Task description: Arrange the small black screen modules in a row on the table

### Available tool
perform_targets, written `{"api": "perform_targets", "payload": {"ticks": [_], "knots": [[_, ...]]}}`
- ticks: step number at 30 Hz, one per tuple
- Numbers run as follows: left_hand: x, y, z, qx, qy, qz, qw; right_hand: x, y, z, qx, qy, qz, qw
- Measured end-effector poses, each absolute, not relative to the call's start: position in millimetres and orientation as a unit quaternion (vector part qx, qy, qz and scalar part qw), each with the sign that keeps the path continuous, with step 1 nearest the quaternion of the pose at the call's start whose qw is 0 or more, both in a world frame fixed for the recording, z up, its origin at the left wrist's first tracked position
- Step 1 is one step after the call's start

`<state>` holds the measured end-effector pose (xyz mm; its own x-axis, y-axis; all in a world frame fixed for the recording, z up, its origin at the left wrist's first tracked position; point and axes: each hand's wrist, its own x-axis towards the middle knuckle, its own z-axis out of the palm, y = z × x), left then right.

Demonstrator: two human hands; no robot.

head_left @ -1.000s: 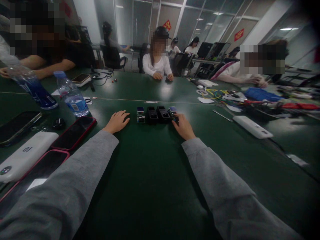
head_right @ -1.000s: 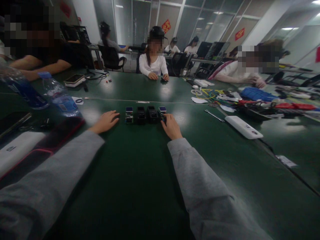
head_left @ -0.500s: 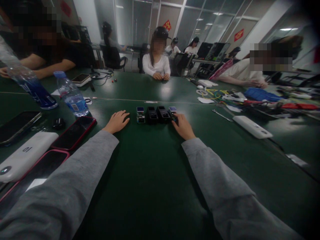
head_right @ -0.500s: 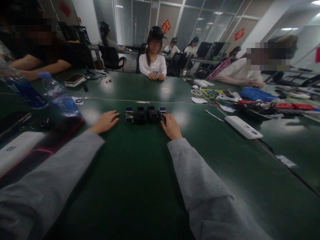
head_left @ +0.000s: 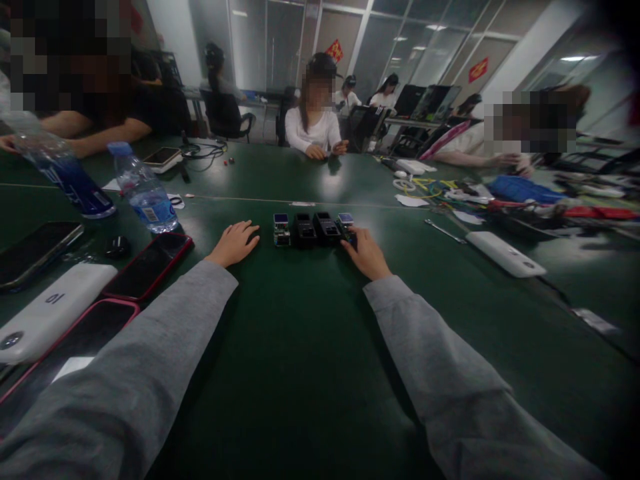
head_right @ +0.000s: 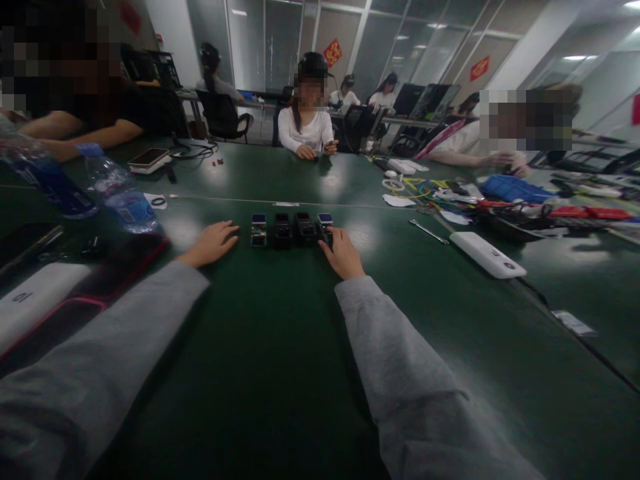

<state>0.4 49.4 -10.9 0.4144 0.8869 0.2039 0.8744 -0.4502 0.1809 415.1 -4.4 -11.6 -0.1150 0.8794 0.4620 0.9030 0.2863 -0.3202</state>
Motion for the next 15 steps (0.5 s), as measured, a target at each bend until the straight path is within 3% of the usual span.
{"api": "perform_targets", "payload": {"ticks": [15], "knots": [[1.1,48.3,-9.3,0.84,0.526,0.13,0.029,416.4,-2.0,-12.8,-0.601,-0.738,-0.009,0.307]]}}
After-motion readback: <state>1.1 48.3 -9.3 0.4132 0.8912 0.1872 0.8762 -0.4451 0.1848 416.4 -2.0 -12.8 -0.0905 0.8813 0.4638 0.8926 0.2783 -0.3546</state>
